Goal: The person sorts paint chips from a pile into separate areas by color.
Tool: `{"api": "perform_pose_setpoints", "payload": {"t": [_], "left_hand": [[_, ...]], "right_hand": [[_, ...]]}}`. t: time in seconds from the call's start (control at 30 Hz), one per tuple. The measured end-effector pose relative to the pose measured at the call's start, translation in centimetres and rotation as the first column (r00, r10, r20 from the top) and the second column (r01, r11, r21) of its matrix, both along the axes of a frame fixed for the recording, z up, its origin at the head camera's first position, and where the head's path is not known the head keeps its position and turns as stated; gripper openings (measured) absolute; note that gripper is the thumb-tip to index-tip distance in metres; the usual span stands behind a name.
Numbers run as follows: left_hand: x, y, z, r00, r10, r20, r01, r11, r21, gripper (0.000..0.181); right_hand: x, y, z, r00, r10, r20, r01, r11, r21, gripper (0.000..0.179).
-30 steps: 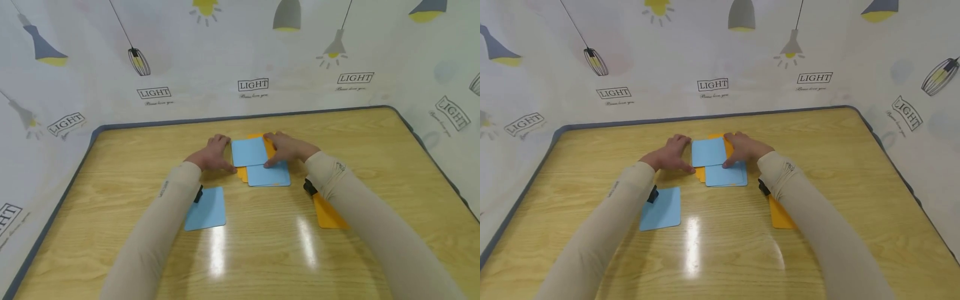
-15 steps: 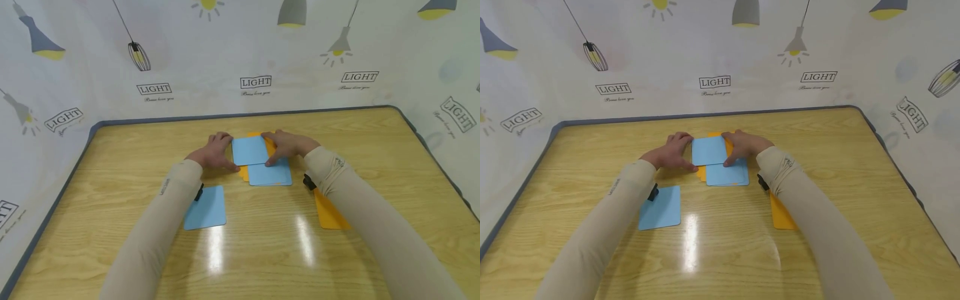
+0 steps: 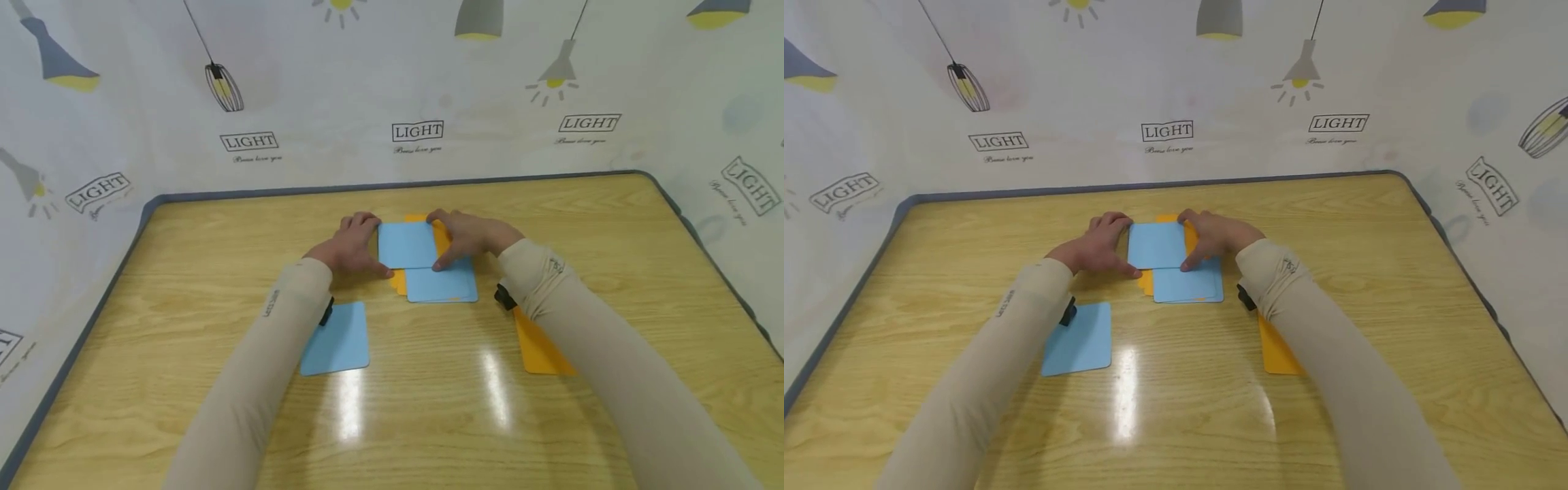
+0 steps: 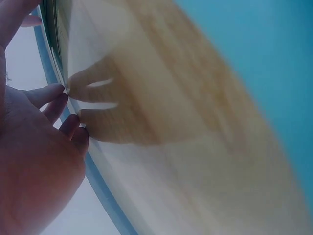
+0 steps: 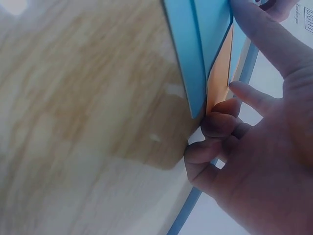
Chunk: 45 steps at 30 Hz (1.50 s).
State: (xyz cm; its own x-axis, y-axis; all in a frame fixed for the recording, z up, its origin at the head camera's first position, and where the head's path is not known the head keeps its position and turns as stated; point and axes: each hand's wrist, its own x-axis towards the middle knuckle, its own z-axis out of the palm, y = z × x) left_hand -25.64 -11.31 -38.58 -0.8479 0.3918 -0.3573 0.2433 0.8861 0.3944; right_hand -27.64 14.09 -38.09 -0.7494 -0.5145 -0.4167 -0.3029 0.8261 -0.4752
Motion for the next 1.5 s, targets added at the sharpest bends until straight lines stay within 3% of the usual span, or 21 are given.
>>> {"api": "perform_pose_setpoints", "payload": {"t": [0.23, 0.57, 0.77, 1.07, 1.27, 1.5], "left_hand": [[-0.1, 0.2, -0.2, 1.0, -0.006, -0.009, 0.006, 1.0, 0.02, 0.105], [-0.1, -0.5, -0.5, 0.998, 0.058, -0.001, -0.057, 0.985, 0.165, 0.104], [0.5, -0.9, -0.5, 0.998, 0.057, -0.025, -0.05, 0.974, 0.221, 0.103], [1.8, -1.1, -0.3, 0.997, 0.071, -0.023, -0.064, 0.973, 0.222, 0.102], [2.7, -1.7, 0.2, 0.997, 0.059, -0.043, -0.049, 0.978, 0.201, 0.102], [5.2, -3.2, 1.5, 0.994, 0.038, -0.101, -0.014, 0.973, 0.23, 0.103]], "right_hand": [[0.2, 0.4, -0.4, 1.0, -0.025, 0.006, 0.025, 0.997, -0.067, 0.096], [0.6, 0.8, -0.8, 1.0, 0.006, -0.008, -0.008, 0.987, -0.162, 0.109], [0.7, 1.2, -0.6, 0.999, 0.008, -0.043, -0.017, 0.978, -0.207, 0.108], [1.2, 1.2, -0.8, 0.999, 0.011, -0.034, -0.02, 0.96, -0.279, 0.107], [2.2, 0.9, -0.1, 0.999, 0.018, -0.034, -0.028, 0.953, -0.303, 0.108], [4.2, -0.2, 0.6, 0.999, 0.042, -0.027, -0.049, 0.927, -0.373, 0.11]]}}
